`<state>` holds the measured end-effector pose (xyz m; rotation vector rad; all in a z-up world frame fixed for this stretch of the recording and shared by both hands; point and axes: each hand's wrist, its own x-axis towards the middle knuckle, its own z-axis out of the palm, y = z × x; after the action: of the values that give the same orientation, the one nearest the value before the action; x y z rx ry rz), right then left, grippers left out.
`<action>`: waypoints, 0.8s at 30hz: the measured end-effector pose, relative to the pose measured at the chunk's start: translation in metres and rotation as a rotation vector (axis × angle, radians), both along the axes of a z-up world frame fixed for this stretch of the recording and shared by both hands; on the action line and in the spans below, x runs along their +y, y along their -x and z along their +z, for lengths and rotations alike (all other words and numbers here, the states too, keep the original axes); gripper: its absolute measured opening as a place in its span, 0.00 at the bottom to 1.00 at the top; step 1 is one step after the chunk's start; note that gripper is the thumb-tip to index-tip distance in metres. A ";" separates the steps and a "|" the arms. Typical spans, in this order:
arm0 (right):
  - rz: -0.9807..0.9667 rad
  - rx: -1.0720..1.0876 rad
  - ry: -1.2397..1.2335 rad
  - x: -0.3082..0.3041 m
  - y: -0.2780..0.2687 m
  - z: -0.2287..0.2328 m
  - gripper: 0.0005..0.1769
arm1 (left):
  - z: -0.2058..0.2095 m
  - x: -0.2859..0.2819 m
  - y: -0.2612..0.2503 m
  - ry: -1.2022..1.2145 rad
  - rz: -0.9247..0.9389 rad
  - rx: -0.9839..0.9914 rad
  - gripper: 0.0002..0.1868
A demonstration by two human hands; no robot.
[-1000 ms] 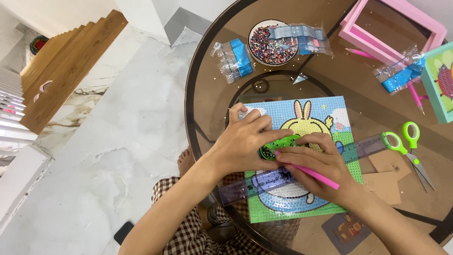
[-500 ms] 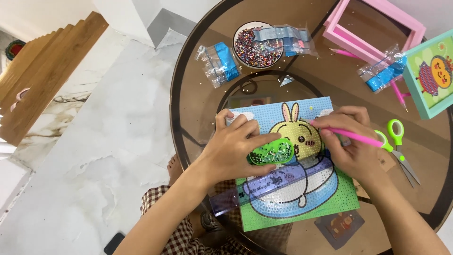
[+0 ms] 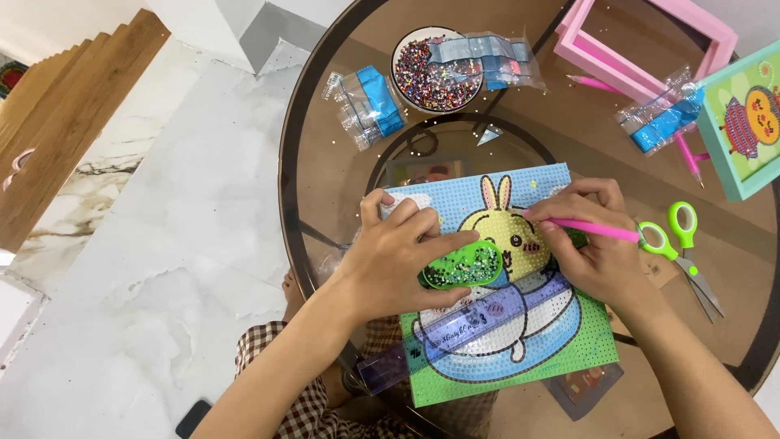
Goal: The person is performing diamond painting, which involves using a pen tool to place small resin gems onto a coded sticky canvas to create a mosaic image.
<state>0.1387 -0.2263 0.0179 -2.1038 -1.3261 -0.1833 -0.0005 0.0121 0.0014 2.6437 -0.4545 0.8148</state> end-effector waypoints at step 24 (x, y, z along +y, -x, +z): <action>-0.013 0.005 0.024 0.002 0.002 0.003 0.06 | 0.001 0.001 0.000 -0.023 0.004 0.001 0.29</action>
<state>0.1366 -0.2240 0.0214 -2.1319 -1.3184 -0.1674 -0.0008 0.0126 0.0021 2.6665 -0.4607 0.8145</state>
